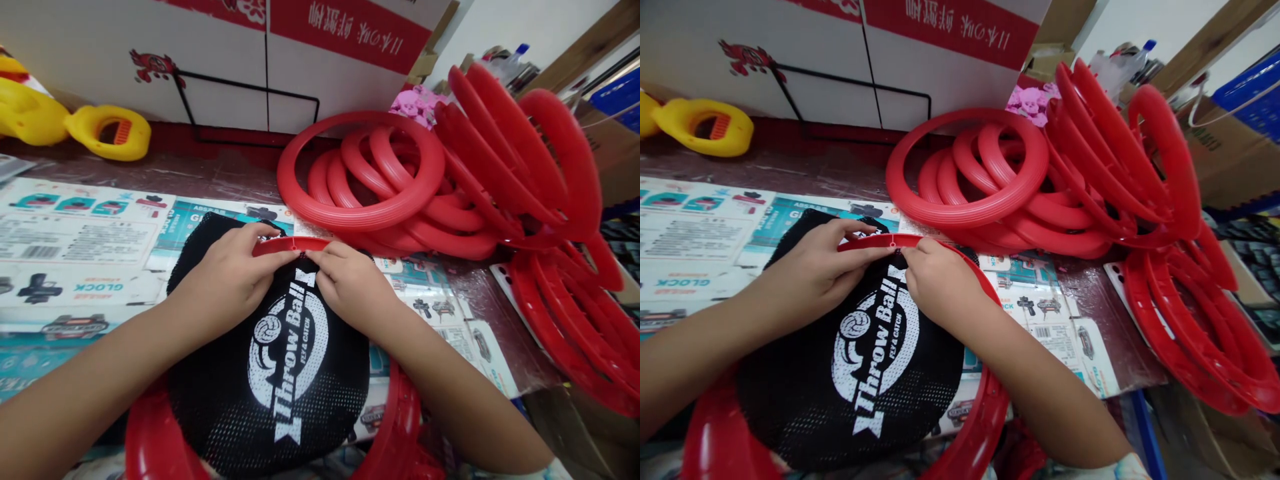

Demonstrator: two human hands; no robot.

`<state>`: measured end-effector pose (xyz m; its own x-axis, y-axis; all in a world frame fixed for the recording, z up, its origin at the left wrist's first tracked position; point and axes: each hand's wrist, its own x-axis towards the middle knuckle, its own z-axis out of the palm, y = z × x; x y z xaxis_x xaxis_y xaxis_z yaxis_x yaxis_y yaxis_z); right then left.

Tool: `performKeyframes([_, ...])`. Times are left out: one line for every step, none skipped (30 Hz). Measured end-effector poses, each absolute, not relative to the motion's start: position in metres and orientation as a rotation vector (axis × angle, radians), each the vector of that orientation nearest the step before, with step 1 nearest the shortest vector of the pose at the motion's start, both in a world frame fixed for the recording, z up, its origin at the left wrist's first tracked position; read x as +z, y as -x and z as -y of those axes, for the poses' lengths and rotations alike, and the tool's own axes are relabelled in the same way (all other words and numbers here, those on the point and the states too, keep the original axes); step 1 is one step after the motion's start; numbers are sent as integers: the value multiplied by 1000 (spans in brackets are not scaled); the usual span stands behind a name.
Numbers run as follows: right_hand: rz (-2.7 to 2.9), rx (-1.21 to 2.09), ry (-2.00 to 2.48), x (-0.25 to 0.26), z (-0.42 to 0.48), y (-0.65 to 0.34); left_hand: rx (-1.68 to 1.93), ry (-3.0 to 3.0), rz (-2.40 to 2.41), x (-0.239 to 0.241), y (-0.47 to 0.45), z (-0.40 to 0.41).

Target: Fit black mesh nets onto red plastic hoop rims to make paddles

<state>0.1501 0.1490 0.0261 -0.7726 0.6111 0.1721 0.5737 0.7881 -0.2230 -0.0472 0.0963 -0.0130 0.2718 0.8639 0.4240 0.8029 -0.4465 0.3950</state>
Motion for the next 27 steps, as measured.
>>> performKeyframes([2738, 233, 931, 26, -149, -150, 913, -2434, -1596, -13, 47, -96])
performKeyframes([2731, 241, 946, 26, -149, -150, 911, -2445, -1597, -12, 47, -96])
performKeyframes([2723, 251, 965, 26, -149, -150, 903, -2454, -1597, -12, 46, -96])
performKeyframes([2714, 265, 985, 26, -149, -151, 896, -2462, -1598, -13, 46, -96])
performKeyframes([2705, 278, 999, 26, -149, -151, 891, -2471, -1601, -13, 46, -96])
performKeyframes([2698, 292, 1009, 26, -149, -151, 887, -2481, -1603, -14, 46, -96])
performKeyframes([2689, 310, 1016, 26, -149, -151, 880, -2493, -1607, -15, 46, -95])
performKeyframes([2680, 329, 1023, 26, -149, -151, 873, -2503, -1614, -16, 46, -95])
performKeyframes([2669, 350, 1033, 27, -149, -151, 863, -2510, -1622, -17, 46, -95])
performKeyframes([2657, 373, 1047, 27, -149, -151, 855, -2513, -1633, -17, 46, -95])
performKeyframes([2645, 396, 1064, 28, -149, -151, 843, -2513, -1640, -18, 46, -95])
performKeyframes([2637, 417, 1078, 28, -149, -151, 830, -2512, -1646, -18, 46, -95])
performKeyframes([2632, 431, 1087, 28, -149, -151, 818, -2511, -1648, -18, 46, -95])
performKeyframes([2630, 440, 1089, 29, -149, -151, 807, -2513, -1646, -18, 46, -95])
performKeyframes([2627, 442, 1085, 29, -149, -151, 795, -2514, -1644, -18, 46, -95])
performKeyframes([2625, 439, 1075, 28, -149, -150, 783, -2514, -1642, -18, 46, -95])
performKeyframes([2619, 431, 1064, 28, -148, -150, 774, -2513, -1643, -18, 46, -95])
performKeyframes([2613, 420, 1051, 28, -148, -151, 774, -2509, -1644, -18, 47, -94])
performKeyframes([2604, 408, 1034, 28, -148, -151, 780, -2504, -1646, -18, 47, -94])
performKeyframes([2595, 395, 1013, 28, -148, -151, 794, -2498, -1648, -18, 47, -94])
performKeyframes([2585, 381, 989, 27, -148, -151, 814, -2492, -1647, -18, 47, -94])
performKeyframes([2578, 364, 967, 27, -148, -152, 837, -2487, -1642, -18, 47, -95])
performKeyframes([2575, 345, 949, 27, -148, -152, 860, -2483, -1637, -18, 47, -95])
performKeyframes([2577, 324, 935, 26, -148, -153, 879, -2479, -1631, -19, 47, -95])
performKeyframes([2586, 301, 928, 25, -148, -153, 893, -2478, -1627, -19, 47, -95])
performKeyframes([2601, 277, 926, 24, -149, -153, 898, -2478, -1623, -19, 47, -96])
performKeyframes([2619, 255, 927, 23, -149, -153, 897, -2479, -1622, -20, 47, -96])
